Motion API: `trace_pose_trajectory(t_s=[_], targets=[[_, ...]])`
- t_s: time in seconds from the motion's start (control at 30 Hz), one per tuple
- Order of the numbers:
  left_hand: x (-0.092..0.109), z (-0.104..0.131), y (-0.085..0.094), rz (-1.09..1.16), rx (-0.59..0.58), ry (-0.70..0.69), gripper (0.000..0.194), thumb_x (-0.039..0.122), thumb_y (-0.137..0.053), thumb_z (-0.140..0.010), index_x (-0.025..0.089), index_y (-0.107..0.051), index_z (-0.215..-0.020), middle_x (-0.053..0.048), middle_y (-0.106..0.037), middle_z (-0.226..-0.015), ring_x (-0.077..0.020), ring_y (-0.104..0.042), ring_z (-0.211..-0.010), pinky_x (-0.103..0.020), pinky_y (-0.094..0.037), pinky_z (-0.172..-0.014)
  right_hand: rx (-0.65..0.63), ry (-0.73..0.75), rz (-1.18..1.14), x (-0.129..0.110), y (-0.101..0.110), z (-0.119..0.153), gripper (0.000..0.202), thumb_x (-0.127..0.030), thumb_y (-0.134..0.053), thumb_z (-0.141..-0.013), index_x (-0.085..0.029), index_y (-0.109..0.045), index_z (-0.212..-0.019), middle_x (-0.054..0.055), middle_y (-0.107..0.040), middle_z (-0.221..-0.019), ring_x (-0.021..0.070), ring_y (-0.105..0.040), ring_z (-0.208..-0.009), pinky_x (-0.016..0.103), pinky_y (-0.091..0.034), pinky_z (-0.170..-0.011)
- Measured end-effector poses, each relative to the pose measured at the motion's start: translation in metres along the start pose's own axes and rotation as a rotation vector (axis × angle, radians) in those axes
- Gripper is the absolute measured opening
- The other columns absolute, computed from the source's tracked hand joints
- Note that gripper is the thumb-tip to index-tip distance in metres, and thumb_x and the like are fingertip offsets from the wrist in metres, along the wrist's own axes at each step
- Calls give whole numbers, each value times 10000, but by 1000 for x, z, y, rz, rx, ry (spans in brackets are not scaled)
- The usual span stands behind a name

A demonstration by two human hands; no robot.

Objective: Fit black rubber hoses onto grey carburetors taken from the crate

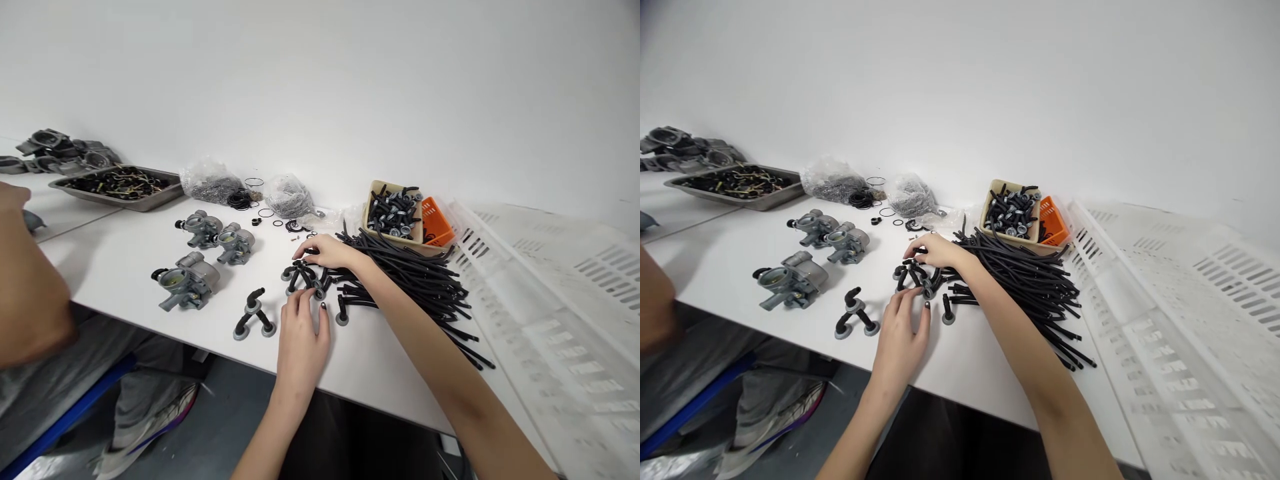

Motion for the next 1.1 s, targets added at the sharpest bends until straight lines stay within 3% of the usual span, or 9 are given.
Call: trace_pose_trajectory(t_s=[0.77, 0.9, 1.1], targets=[[-3, -1, -2, -14, -19, 17, 307, 217, -449, -929, 163, -530, -1220, -123, -551, -1218, -283, -505, -1158, -440, -408, -993, 21, 7, 6, -5, -2, 13, 305, 6, -542, -803, -169, -748, -945, 55, -757, -995, 176, -683, -955, 294, -487, -875], [-2, 0, -2, -15, -16, 13, 307, 220, -449, -930, 166, -529, -1221, -120, -551, -1221, -282, -508, -1154, -440, -407, -993, 113, 6, -53, -5, 5, 16, 326, -27, -552, -782, -175, -735, -1008, 64, -738, -1049, 185, -657, -991, 318, -476, -897], [-2, -1, -1, -4, -14, 20, 303, 225, -451, -929, 164, -541, -1212, -118, -556, -1213, -281, -512, -1152, -441, -409, -995, 275, 14, -358, -17, 14, 22, 402, -57, -433, -833, -180, -672, -1132, 68, -634, -1119, 144, -614, -880, 313, -506, -839]])
Point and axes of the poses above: each hand's wrist, its own z-axis away from the middle knuckle, its own y-axis out of the back of the hand, x = y × z, the point moved 6 cm from there along -z, towards the middle knuckle
